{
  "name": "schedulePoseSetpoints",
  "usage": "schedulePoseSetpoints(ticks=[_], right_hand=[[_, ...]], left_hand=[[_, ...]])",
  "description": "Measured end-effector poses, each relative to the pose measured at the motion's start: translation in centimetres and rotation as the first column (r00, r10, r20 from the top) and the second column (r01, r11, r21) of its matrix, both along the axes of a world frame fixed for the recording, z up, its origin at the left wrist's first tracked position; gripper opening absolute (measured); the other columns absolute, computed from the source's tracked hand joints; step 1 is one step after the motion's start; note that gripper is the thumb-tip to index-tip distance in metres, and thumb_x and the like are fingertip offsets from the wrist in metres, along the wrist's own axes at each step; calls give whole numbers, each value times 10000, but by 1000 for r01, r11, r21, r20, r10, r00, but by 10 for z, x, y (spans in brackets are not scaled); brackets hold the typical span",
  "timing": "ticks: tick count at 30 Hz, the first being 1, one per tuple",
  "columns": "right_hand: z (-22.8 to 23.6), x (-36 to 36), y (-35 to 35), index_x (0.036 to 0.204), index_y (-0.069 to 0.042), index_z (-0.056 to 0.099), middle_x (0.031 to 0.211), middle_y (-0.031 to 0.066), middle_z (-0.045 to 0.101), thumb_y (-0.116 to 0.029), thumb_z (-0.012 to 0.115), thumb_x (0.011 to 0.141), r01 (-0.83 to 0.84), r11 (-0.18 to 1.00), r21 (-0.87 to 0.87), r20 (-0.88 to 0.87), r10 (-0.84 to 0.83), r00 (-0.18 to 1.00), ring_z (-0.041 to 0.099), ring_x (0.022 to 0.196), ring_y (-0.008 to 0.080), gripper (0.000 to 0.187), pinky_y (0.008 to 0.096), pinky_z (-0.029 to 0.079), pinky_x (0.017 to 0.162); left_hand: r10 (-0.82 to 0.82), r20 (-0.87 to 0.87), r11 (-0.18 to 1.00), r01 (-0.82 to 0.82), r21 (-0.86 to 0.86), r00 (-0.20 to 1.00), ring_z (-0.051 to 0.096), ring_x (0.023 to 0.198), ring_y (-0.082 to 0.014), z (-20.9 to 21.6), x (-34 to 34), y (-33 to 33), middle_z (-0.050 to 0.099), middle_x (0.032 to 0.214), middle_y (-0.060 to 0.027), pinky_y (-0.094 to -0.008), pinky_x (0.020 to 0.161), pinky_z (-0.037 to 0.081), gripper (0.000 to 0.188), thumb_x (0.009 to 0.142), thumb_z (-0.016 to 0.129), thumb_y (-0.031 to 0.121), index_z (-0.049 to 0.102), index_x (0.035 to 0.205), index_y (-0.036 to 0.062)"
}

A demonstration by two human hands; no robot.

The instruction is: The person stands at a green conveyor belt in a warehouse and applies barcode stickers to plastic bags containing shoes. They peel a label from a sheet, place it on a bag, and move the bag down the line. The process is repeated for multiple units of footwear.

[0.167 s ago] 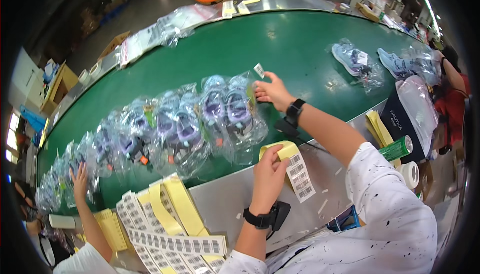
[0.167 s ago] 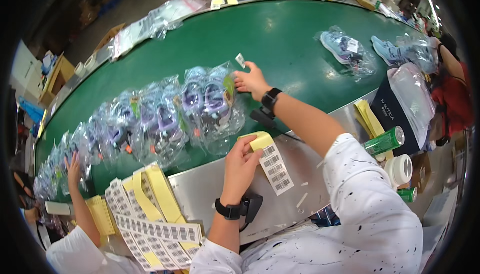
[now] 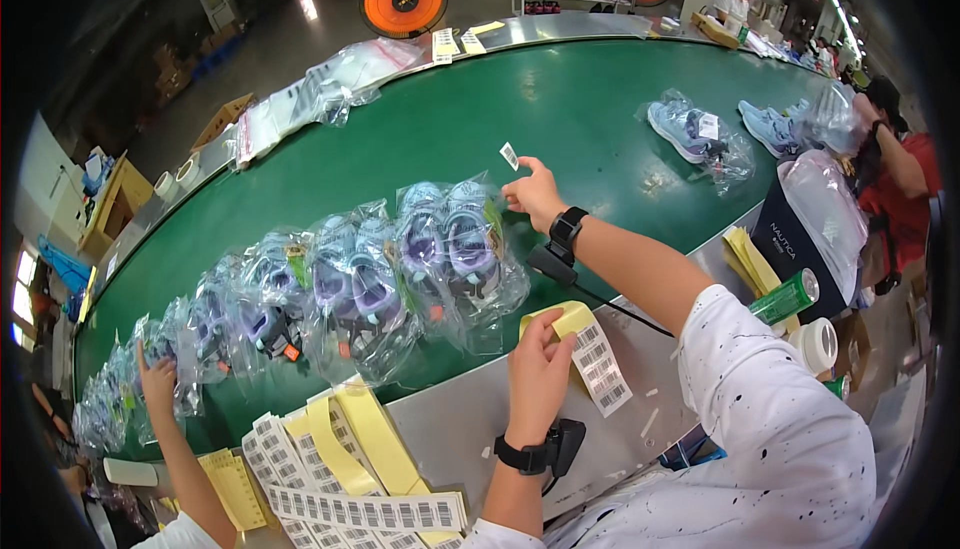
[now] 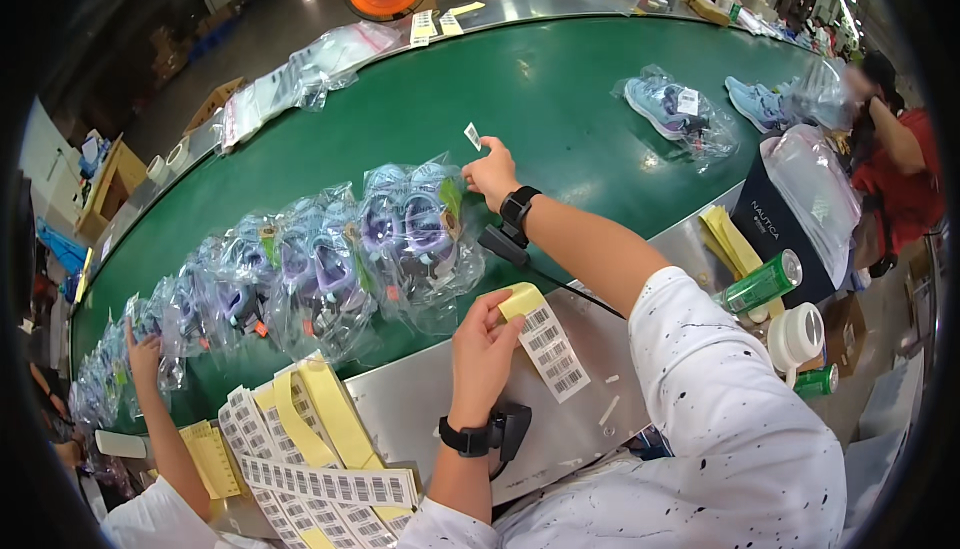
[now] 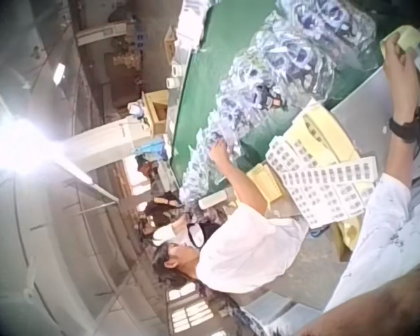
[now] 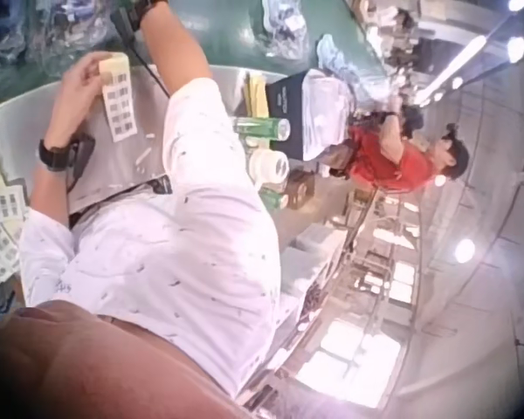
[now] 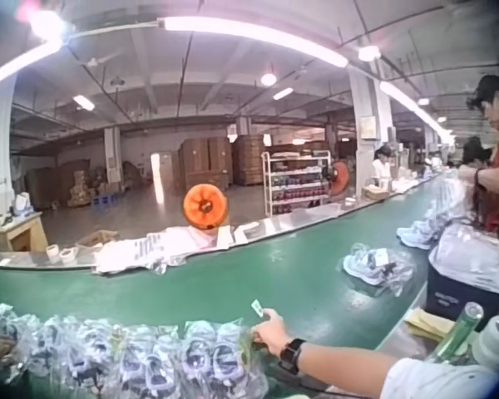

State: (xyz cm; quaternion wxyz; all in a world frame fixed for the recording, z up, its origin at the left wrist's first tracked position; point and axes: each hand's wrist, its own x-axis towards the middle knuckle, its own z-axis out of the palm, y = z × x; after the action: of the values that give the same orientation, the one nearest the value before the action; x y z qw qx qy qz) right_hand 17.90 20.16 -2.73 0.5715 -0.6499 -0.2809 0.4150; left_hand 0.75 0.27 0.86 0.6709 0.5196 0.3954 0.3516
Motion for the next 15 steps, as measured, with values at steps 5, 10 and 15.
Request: schedulePoseSetpoints(ticks=[5,10,15], right_hand=[[-3,20,-8,1370,-61,319,797,105,606,-54,634,810,-73,996,-43,-89,69,994,584,607,161,642,302,508,523],[5,2,-5,1403,-63,246,826,127,588,-209,646,848,-177,977,-121,-109,164,980,568,666,166,699,318,504,549],[1,-5,-1,1348,-33,332,805,79,578,62,657,718,-78,997,-29,-164,72,984,552,666,151,716,305,464,564]], left_hand=[[-23,-2,1000,23,-5,1000,631,886,-123,3,-2,-2,634,1090,-161,-227,746,500,339,853,571,-20,505,1184,-47],[-24,-33,1000,25,9,999,627,891,-123,1,-1,-3,635,1072,-155,-226,741,497,336,850,569,-29,508,1180,-48],[-15,-1,1000,15,-17,1000,624,872,-119,-1,2,-4,633,1062,-139,-226,733,498,331,853,562,-37,503,1178,-41]])
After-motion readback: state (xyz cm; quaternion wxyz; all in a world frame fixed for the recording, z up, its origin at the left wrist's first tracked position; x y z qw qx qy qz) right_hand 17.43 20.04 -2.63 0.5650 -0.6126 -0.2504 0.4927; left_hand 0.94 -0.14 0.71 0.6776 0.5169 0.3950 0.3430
